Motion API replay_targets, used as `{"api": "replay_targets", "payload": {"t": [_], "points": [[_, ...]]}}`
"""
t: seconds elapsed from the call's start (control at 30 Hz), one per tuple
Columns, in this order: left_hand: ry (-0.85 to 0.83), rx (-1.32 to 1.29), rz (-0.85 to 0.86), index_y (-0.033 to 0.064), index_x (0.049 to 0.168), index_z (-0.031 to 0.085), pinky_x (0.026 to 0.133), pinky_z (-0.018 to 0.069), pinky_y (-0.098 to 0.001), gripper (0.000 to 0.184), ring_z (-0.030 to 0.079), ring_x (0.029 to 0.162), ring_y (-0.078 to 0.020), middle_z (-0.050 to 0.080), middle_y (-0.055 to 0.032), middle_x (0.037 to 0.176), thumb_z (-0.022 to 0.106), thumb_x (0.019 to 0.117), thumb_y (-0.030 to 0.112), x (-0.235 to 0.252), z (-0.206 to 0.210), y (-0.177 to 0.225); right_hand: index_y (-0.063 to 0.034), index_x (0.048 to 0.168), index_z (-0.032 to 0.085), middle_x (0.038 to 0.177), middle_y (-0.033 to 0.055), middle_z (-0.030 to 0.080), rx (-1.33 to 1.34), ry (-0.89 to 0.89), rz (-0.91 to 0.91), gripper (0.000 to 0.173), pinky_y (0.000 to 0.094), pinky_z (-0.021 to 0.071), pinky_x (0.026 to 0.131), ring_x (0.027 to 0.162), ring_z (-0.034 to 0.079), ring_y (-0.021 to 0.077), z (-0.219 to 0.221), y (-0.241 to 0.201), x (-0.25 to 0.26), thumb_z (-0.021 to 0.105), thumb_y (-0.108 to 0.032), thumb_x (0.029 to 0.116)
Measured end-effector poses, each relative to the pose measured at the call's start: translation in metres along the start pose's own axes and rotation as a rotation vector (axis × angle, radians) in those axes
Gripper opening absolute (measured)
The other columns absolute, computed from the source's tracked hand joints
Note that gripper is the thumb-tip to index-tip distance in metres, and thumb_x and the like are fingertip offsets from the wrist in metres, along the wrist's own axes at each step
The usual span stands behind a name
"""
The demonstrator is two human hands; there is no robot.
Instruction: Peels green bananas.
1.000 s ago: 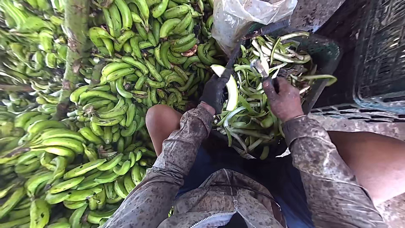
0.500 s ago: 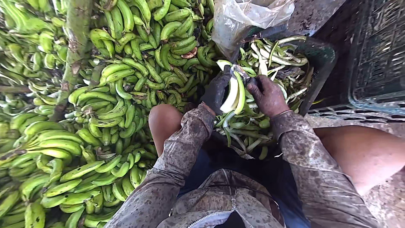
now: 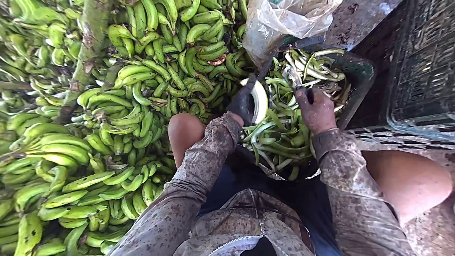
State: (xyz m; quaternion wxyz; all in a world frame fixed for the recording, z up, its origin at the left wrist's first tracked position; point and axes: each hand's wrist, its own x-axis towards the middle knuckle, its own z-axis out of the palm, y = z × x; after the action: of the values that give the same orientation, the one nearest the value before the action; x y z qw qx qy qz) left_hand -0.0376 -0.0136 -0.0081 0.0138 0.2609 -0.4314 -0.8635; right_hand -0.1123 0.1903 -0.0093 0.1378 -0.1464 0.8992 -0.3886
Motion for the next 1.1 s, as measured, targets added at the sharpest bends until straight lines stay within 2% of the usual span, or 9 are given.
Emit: {"api": "replay_targets", "payload": {"t": [0.1, 0.23, 0.4, 0.5, 0.6, 0.73, 0.8, 0.87, 1.1], "points": [[0.366, -0.291, 0.14, 0.0109, 0.129, 0.053, 0.083, 0.0573, -0.0436, 0.05, 0.065, 0.093, -0.0212, 0.064, -0.0104, 0.106, 0.041, 0.106, 0.054, 0.011, 0.002, 0.019, 0.0024, 0.127, 0.062, 0.117, 0.0237, 0.067, 0.06, -0.107, -0.211, 0.052, 0.0571, 0.0528, 0.097, 0.106, 0.068, 0.0355, 0.023, -0.011, -0.026, 0.059, -0.043, 0.1032], [0.392, -0.401, 0.172, 0.0112, 0.124, 0.053, 0.076, 0.0579, -0.0407, 0.047, 0.064, 0.085, -0.0198, 0.063, -0.0089, 0.099, 0.037, 0.1076, 0.052, 0.001, 0.014, 0.029, 0.005, 0.124, 0.061, 0.118, 0.0267, 0.064, 0.053, -0.149, -0.337, 0.052, 0.0581, 0.0545, 0.09, 0.102, 0.068, 0.0391, 0.044, -0.017, -0.034, 0.063, -0.042, 0.1013], [0.013, 0.062, 0.201, 0.0082, 0.131, 0.055, 0.089, 0.0565, -0.036, 0.045, 0.064, 0.102, -0.0154, 0.065, -0.0082, 0.114, 0.029, 0.1117, 0.039, -0.013, 0.01, 0.006, 0.0025, 0.125, 0.058, 0.11, 0.0236, 0.067, 0.041, -0.097, -0.278, 0.053, 0.0571, 0.0544, 0.09, 0.098, 0.068, 0.0366, 0.032, -0.016, -0.025, 0.058, -0.046, 0.1029], [0.244, 0.555, 0.195, 0.0075, 0.141, 0.056, 0.104, 0.0491, -0.0418, 0.059, 0.06, 0.12, -0.0182, 0.063, -0.0127, 0.132, 0.024, 0.1118, 0.047, -0.017, 0.012, 0.007, 0.0018, 0.127, 0.059, 0.12, 0.0268, 0.065, -0.072, -0.076, -0.243, 0.055, 0.0632, 0.0553, 0.086, 0.101, 0.069, 0.0432, 0.036, -0.023, -0.035, 0.058, -0.048, 0.1028], [0.307, 0.706, 0.246, 0.005, 0.115, 0.064, 0.07, 0.0602, -0.0434, 0.057, 0.069, 0.081, -0.0213, 0.069, -0.0133, 0.095, 0.027, 0.1111, 0.049, -0.008, 0.004, -0.008, 0.0004, 0.126, 0.061, 0.118, 0.0275, 0.066, -0.141, -0.122, -0.13, 0.057, 0.0685, 0.0531, 0.085, 0.102, 0.068, 0.0469, 0.025, -0.03, -0.019, 0.054, -0.052, 0.1046], [-0.072, 0.857, 0.243, 0.0055, 0.137, 0.061, 0.096, 0.0544, -0.0368, 0.045, 0.067, 0.105, -0.0141, 0.07, -0.0112, 0.121, 0.041, 0.1108, 0.035, -0.029, 0.014, -0.002, 0.0018, 0.117, 0.068, 0.11, 0.0292, 0.069, -0.132, -0.103, 0.114, 0.059, 0.0707, 0.0466, 0.093, 0.108, 0.066, 0.0477, -0.01, -0.024, 0.019, 0.044, -0.051, 0.1078], [-0.058, 0.594, 0.137, 0.0083, 0.131, 0.063, 0.063, 0.0594, -0.0322, 0.045, 0.066, 0.07, -0.014, 0.069, -0.0082, 0.091, 0.041, 0.1101, 0.042, -0.027, 0.016, -0.004, 0.0008, 0.116, 0.069, 0.11, 0.0271, 0.069, -0.119, -0.056, 0.142, 0.062, 0.0681, 0.0468, 0.093, 0.107, 0.066, 0.0447, -0.015, -0.018, 0.018, 0.043, -0.055, 0.1071], [-0.05, 0.201, 0.013, 0.0099, 0.109, 0.058, 0.042, 0.0514, -0.0312, 0.056, 0.054, 0.047, -0.0151, 0.054, -0.0045, 0.065, 0.025, 0.1097, 0.054, -0.016, 0.009, 0.004, -0.0003, 0.117, 0.066, 0.104, 0.0244, 0.069, -0.076, -0.025, 0.025, 0.059, 0.0654, 0.0493, 0.09, 0.1, 0.067, 0.0414, -0.008, -0.017, 0.005, 0.047, -0.055, 0.1056], [0.212, -0.22, -0.02, 0.0111, 0.097, 0.056, 0.044, 0.0486, -0.026, 0.052, 0.053, 0.049, -0.0121, 0.052, -0.0019, 0.064, 0.024, 0.1087, 0.051, -0.008, 0.001, 0.026, 0.0023, 0.12, 0.065, 0.117, 0.0255, 0.068, -0.074, -0.155, -0.508, 0.053, 0.062, 0.0536, 0.091, 0.104, 0.069, 0.0423, 0.044, -0.009, -0.04, 0.065, -0.046, 0.0982]]}}
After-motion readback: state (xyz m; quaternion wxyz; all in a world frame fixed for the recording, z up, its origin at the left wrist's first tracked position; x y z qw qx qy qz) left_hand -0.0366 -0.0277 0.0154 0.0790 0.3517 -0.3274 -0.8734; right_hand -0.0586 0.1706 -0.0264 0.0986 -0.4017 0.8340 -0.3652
